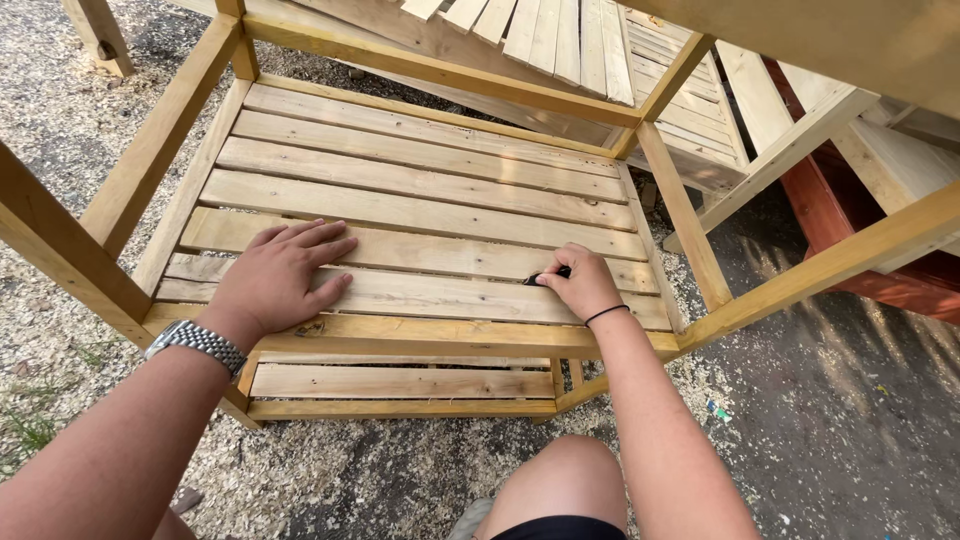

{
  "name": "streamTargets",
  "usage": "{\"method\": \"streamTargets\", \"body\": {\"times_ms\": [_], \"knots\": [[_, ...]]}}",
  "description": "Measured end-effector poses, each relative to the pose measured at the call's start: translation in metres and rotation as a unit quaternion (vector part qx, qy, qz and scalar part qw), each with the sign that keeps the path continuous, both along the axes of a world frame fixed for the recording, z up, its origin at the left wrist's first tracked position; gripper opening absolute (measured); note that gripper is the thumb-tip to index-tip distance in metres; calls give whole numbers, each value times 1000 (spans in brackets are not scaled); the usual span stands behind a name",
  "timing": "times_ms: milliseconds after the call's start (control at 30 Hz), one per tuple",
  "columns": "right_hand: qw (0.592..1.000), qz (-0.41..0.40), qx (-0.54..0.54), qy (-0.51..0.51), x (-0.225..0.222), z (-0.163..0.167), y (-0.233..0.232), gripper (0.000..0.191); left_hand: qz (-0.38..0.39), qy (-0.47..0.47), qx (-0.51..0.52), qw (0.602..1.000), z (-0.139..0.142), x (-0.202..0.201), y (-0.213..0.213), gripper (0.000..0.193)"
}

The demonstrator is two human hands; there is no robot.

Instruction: The person sands the slatted surface and vertical frame of a wooden shelving unit using a sanding block. They move the block back and forth across the slats and then along the side post, generating sawdust.

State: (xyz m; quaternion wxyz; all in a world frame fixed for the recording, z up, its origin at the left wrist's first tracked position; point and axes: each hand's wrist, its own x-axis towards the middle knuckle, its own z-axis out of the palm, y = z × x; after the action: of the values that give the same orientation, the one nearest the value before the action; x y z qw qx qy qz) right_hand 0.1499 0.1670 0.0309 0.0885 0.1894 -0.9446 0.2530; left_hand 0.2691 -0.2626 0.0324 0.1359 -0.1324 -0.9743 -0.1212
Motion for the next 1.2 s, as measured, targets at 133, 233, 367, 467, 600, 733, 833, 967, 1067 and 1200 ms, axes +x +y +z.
{"method": "streamTargets", "body": {"times_ms": [133, 233, 367, 467, 600, 733, 833, 967, 1067, 1200], "knots": [[998, -57, 30, 7, -5, 15, 63, 22, 15, -11, 1, 1000, -2, -1, 0, 59], [996, -78, 44, 11, -6, 3, 67, 19, 15, -6, 2, 1000, 1, -1, 1, 58], [995, -14, 32, 89, -1, -15, 58, 16, 11, -3, 9, 1000, 4, 0, 2, 58], [997, -18, 36, 59, 2, -9, 79, 11, 9, -6, 24, 1000, 3, 3, 1, 57], [990, -105, 60, 68, 0, 4, 112, 11, 26, -9, 8, 1000, 3, 1, 1, 57], [984, -128, 58, 105, 0, -12, 102, 10, 21, -13, 17, 1000, 4, 0, 2, 59], [987, -104, 86, 92, 3, -20, 96, 10, 25, -11, 17, 999, 4, 1, 0, 58], [987, -130, 48, 84, 5, -5, 110, 12, 12, 8, 29, 999, 0, 2, -1, 56], [976, -205, 50, 56, 4, 7, 106, 11, 22, 16, 18, 999, -1, 0, 0, 57], [984, -166, 36, 48, 4, -6, 50, 11, 32, -19, -1, 999, 1, -2, 1, 60]]}}
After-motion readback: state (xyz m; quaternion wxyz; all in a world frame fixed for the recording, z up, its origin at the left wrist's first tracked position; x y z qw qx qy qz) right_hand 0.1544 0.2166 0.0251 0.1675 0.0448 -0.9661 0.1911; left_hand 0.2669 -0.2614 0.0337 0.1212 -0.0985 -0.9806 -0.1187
